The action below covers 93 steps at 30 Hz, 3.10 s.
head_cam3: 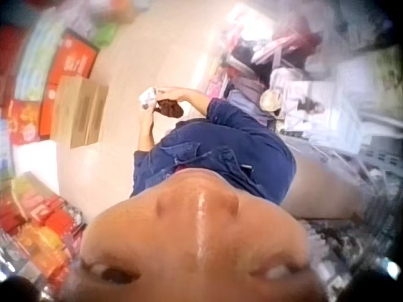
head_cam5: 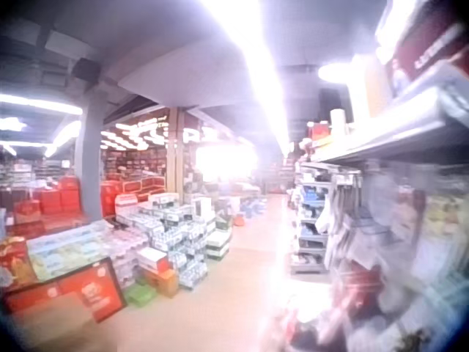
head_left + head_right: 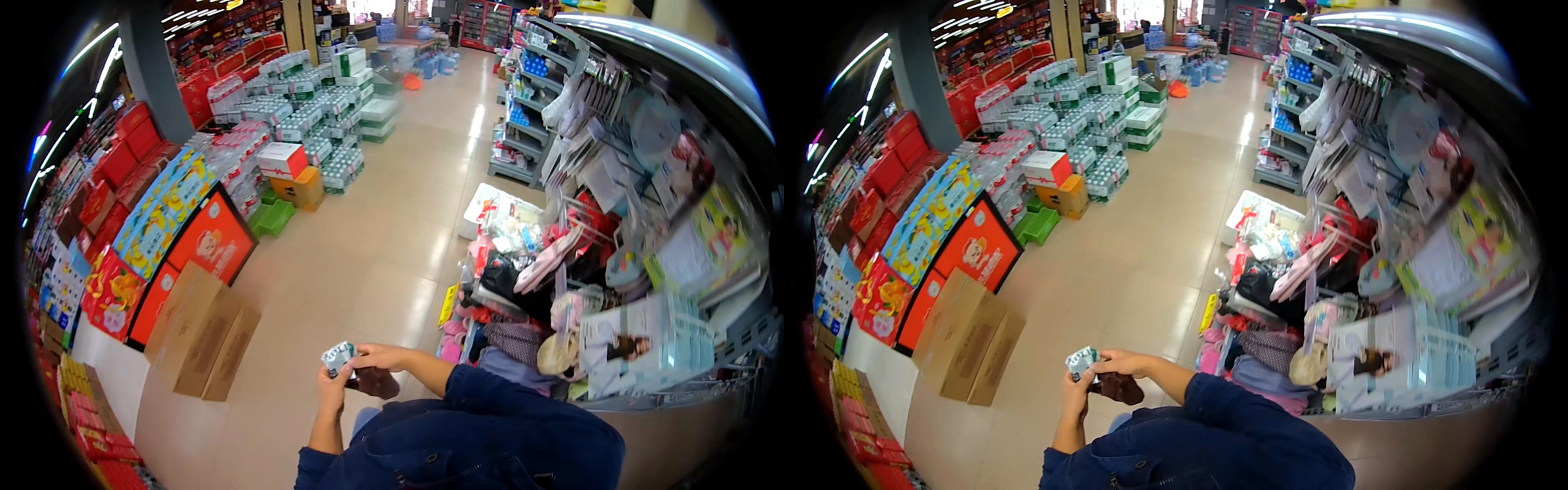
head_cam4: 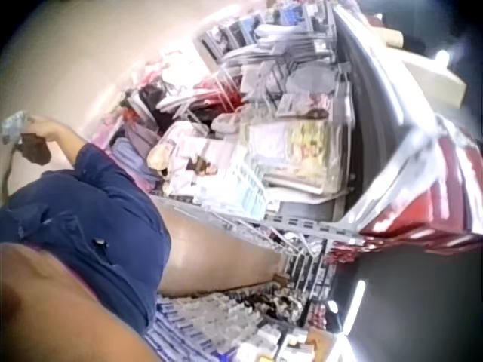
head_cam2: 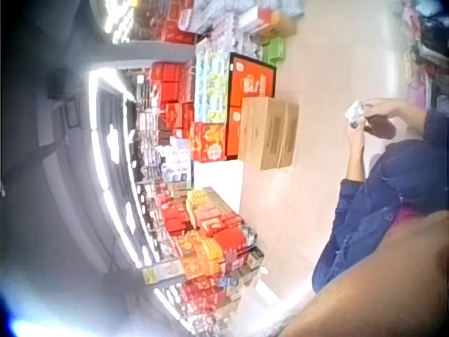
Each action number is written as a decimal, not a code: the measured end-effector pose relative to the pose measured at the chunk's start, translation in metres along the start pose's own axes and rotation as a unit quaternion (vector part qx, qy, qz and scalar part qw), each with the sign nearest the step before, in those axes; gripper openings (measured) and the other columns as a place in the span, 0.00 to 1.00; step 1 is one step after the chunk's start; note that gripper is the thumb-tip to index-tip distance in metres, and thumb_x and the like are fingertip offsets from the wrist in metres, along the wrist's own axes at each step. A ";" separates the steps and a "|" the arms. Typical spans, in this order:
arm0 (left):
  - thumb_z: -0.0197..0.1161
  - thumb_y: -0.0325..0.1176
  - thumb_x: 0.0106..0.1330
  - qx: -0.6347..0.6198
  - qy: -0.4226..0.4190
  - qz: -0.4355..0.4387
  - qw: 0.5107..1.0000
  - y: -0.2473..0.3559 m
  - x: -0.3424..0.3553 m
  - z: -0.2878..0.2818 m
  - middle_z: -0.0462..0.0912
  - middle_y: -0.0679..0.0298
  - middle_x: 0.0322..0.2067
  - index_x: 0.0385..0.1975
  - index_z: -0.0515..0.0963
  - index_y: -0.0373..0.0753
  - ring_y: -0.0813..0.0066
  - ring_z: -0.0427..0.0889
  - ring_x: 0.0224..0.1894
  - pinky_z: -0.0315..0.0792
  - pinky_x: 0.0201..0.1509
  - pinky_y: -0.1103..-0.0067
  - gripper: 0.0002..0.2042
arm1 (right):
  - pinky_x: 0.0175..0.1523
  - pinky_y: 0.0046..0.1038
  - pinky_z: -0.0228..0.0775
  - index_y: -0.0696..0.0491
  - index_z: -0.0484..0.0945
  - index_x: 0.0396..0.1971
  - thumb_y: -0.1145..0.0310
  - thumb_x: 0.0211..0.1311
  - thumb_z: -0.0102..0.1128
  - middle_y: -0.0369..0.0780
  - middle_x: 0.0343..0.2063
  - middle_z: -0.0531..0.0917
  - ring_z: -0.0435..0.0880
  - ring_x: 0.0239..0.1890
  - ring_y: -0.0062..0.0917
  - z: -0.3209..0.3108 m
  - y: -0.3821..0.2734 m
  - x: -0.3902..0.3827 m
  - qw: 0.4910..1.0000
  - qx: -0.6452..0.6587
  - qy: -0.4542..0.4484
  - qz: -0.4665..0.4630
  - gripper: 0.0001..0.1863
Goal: The person walks through a store aisle and wipes various shelves and items with a cloth. They handle a stool, a basket, and several small objects like glasses and boxes, wiping them individually before placing them back.
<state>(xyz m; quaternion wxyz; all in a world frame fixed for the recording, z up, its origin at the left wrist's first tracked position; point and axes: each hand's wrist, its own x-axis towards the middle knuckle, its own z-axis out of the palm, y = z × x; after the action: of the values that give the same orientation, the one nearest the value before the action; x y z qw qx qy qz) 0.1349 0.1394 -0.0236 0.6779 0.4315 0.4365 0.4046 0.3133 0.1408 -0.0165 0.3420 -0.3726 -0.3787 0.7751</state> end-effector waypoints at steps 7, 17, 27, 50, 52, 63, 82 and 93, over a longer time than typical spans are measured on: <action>0.69 0.39 0.53 0.123 -0.277 -0.153 0.941 0.037 0.184 0.007 0.76 0.63 0.37 0.51 0.68 0.33 0.75 0.76 0.37 0.73 0.43 0.79 0.28 | 0.25 0.15 0.59 0.50 0.74 0.41 0.52 0.63 0.55 0.27 0.23 0.73 0.68 0.24 0.11 -0.150 -0.063 0.074 0.993 -0.112 0.000 0.039 0.17; 0.68 0.35 0.52 -0.016 -0.387 -0.087 0.918 0.106 0.506 0.158 0.72 0.54 0.53 0.60 0.59 0.29 0.67 0.72 0.55 0.65 0.58 0.76 0.36 | 0.21 0.16 0.56 0.49 0.72 0.29 0.51 0.65 0.53 0.27 0.17 0.69 0.66 0.18 0.11 -0.343 -0.243 0.161 0.988 -0.061 0.135 -0.051 0.15; 0.53 0.23 0.55 -0.118 -0.400 -0.199 0.887 0.077 0.718 0.343 0.75 0.50 0.48 0.56 0.61 0.27 0.63 0.75 0.50 0.68 0.56 0.74 0.26 | 0.24 0.20 0.61 0.54 0.74 0.26 0.50 0.66 0.49 0.30 0.18 0.71 0.68 0.20 0.14 -0.542 -0.341 0.170 0.925 -0.115 0.362 -0.018 0.21; 0.52 0.17 0.58 -0.074 -0.405 -0.126 0.902 0.118 1.184 0.732 0.75 0.55 0.36 0.50 0.63 0.35 0.71 0.77 0.31 0.75 0.34 0.77 0.19 | 0.34 0.26 0.71 0.58 0.80 0.27 0.41 0.51 0.62 0.43 0.21 0.82 0.81 0.26 0.28 -1.035 -0.628 0.214 0.831 -0.147 0.537 0.022 0.30; 0.54 0.17 0.58 -0.052 -0.445 -0.133 0.884 0.119 1.222 0.785 0.75 0.57 0.35 0.49 0.64 0.35 0.72 0.77 0.29 0.75 0.34 0.78 0.18 | 0.33 0.23 0.71 0.58 0.80 0.27 0.42 0.52 0.63 0.43 0.22 0.82 0.81 0.26 0.25 -1.093 -0.627 0.199 0.794 -0.223 0.566 -0.017 0.28; 0.58 0.19 0.57 0.039 -0.535 -0.172 0.827 0.057 1.311 1.022 0.71 0.65 0.20 0.41 0.65 0.38 0.78 0.71 0.18 0.68 0.22 0.82 0.14 | 0.21 0.21 0.59 0.55 0.78 0.23 0.52 0.59 0.60 0.32 0.16 0.74 0.68 0.16 0.16 -1.178 -0.539 0.009 0.504 0.328 0.788 -0.132 0.19; 0.62 0.21 0.53 0.154 -0.626 -0.138 0.752 -0.012 1.356 1.349 0.71 0.68 0.18 0.32 0.69 0.40 0.81 0.69 0.14 0.64 0.16 0.84 0.11 | 0.61 0.41 0.62 0.62 0.70 0.46 0.62 0.62 0.50 0.52 0.48 0.75 0.73 0.53 0.44 -1.434 -0.548 -0.174 0.464 0.455 0.496 -0.576 0.19; 0.63 0.25 0.53 0.221 -0.801 -0.018 0.556 -0.063 1.258 1.542 0.75 0.71 0.20 0.32 0.74 0.41 0.82 0.73 0.20 0.67 0.23 0.83 0.07 | 0.63 0.40 0.60 0.61 0.66 0.55 0.78 0.50 0.54 0.49 0.52 0.73 0.71 0.57 0.39 -1.423 -0.549 -0.244 0.272 0.308 0.642 -0.647 0.28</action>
<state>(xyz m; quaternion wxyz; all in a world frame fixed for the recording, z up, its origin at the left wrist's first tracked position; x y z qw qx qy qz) 1.9635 0.9264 -0.0073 0.6388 0.7057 -0.2033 -0.2294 1.7590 0.6782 -0.0965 0.9526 -0.2489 0.1140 -0.1329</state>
